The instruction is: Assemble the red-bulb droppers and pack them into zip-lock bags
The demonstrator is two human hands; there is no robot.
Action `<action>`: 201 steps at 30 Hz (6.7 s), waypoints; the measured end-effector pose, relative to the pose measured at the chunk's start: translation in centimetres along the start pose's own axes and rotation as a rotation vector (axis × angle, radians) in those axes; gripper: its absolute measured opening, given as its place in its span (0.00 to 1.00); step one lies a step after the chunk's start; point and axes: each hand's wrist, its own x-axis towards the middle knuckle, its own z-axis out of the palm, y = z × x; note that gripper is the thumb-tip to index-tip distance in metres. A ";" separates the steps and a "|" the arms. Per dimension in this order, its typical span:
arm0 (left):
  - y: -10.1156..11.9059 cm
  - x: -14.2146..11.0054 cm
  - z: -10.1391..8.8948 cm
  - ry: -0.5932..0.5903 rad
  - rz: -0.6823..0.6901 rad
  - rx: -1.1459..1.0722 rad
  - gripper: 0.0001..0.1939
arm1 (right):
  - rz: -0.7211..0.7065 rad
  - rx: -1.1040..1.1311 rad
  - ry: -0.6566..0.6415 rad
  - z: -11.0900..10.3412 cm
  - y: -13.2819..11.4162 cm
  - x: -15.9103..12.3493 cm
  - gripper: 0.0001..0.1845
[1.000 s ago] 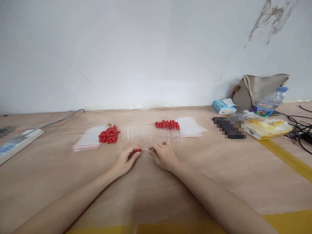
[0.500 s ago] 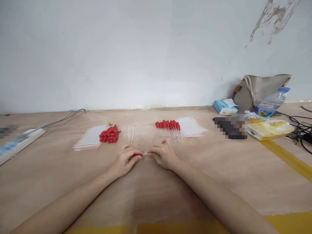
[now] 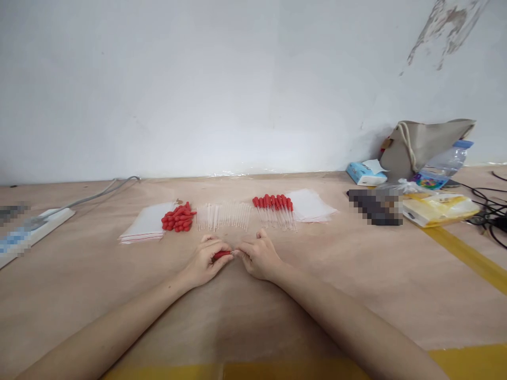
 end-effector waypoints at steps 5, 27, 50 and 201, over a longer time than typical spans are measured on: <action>-0.5 0.2 -0.4 -0.016 -0.032 0.016 0.08 | -0.028 -0.024 -0.081 -0.8 -0.2 0.6 0.15; -1.9 -0.5 -1.4 -0.022 -0.129 -0.005 0.08 | 0.377 -0.467 0.159 1.0 5.2 5.9 0.15; -1.9 -0.4 -1.4 -0.029 -0.128 0.004 0.08 | 0.803 -0.292 -0.051 0.3 3.4 6.4 0.15; -1.6 -1.0 -1.5 -0.062 -0.129 -0.087 0.07 | 0.904 -0.260 0.142 -1.9 6.2 5.8 0.16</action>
